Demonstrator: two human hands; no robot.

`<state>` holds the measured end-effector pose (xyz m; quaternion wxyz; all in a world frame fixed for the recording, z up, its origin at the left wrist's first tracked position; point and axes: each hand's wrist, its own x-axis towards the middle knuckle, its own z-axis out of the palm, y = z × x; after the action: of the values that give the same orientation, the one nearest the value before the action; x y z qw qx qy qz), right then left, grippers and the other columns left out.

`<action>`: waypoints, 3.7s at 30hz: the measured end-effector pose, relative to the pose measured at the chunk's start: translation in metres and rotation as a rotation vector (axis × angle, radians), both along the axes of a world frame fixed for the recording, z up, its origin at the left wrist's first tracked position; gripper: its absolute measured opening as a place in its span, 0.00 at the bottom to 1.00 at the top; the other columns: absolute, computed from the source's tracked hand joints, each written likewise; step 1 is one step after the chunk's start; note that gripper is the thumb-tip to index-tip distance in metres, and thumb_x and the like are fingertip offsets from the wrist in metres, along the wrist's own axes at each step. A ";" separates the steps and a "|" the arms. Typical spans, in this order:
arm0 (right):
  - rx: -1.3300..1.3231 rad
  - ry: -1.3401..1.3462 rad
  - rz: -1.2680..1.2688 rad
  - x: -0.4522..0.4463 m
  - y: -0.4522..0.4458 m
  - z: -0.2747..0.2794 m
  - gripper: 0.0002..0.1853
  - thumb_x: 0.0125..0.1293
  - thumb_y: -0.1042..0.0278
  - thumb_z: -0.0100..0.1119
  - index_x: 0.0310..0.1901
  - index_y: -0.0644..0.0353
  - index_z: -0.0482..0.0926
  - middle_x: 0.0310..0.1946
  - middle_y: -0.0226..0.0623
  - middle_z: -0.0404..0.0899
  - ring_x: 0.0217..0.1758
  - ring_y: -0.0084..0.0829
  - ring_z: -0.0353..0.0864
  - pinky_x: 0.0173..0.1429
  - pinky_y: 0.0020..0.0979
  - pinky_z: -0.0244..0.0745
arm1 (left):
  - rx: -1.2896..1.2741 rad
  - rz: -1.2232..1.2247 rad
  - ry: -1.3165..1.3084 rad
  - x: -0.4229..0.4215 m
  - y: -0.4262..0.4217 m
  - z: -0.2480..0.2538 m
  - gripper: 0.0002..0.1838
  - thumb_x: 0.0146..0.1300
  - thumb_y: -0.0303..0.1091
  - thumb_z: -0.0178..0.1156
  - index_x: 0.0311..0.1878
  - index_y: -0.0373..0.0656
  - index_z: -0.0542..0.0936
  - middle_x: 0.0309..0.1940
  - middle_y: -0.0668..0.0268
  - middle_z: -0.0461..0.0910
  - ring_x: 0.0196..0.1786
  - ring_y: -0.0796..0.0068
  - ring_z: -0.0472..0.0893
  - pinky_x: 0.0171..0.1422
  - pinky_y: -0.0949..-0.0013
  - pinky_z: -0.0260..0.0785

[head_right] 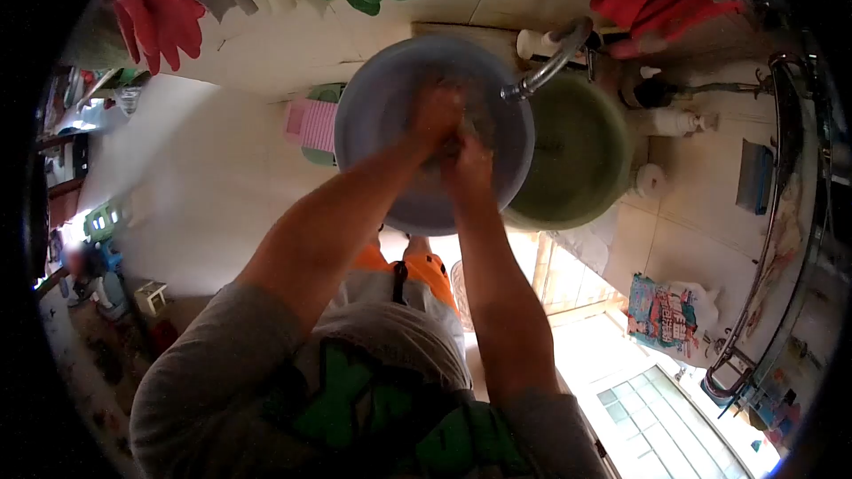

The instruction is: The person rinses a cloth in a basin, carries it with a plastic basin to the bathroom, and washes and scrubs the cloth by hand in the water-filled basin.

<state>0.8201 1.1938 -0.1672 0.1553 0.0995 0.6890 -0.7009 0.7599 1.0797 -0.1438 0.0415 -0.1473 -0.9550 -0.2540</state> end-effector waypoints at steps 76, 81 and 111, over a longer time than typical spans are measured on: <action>0.294 -0.132 -0.184 0.006 -0.021 0.087 0.27 0.69 0.53 0.51 0.63 0.63 0.67 0.57 0.45 0.72 0.56 0.39 0.75 0.57 0.40 0.74 | -0.253 0.316 -0.012 0.006 -0.021 0.026 0.17 0.64 0.37 0.54 0.53 0.40 0.77 0.48 0.51 0.78 0.54 0.50 0.76 0.54 0.50 0.69; -0.657 -0.289 -0.398 0.007 -0.022 0.053 0.25 0.70 0.56 0.49 0.63 0.64 0.67 0.59 0.44 0.72 0.61 0.39 0.72 0.61 0.41 0.71 | 0.108 0.353 -0.263 0.040 -0.004 0.040 0.18 0.64 0.36 0.53 0.57 0.45 0.74 0.49 0.47 0.76 0.51 0.42 0.76 0.59 0.44 0.66; -0.644 -0.231 -0.207 0.001 -0.010 0.045 0.20 0.69 0.62 0.47 0.59 0.62 0.72 0.57 0.43 0.75 0.62 0.43 0.73 0.69 0.43 0.65 | -0.103 0.442 0.112 0.038 0.033 0.030 0.16 0.64 0.40 0.52 0.48 0.40 0.79 0.41 0.42 0.79 0.51 0.39 0.76 0.55 0.40 0.67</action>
<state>0.8212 1.1840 -0.1218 0.1835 0.1933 0.3969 -0.8783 0.7979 1.1129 -0.1141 0.1414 0.0498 -0.9720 -0.1809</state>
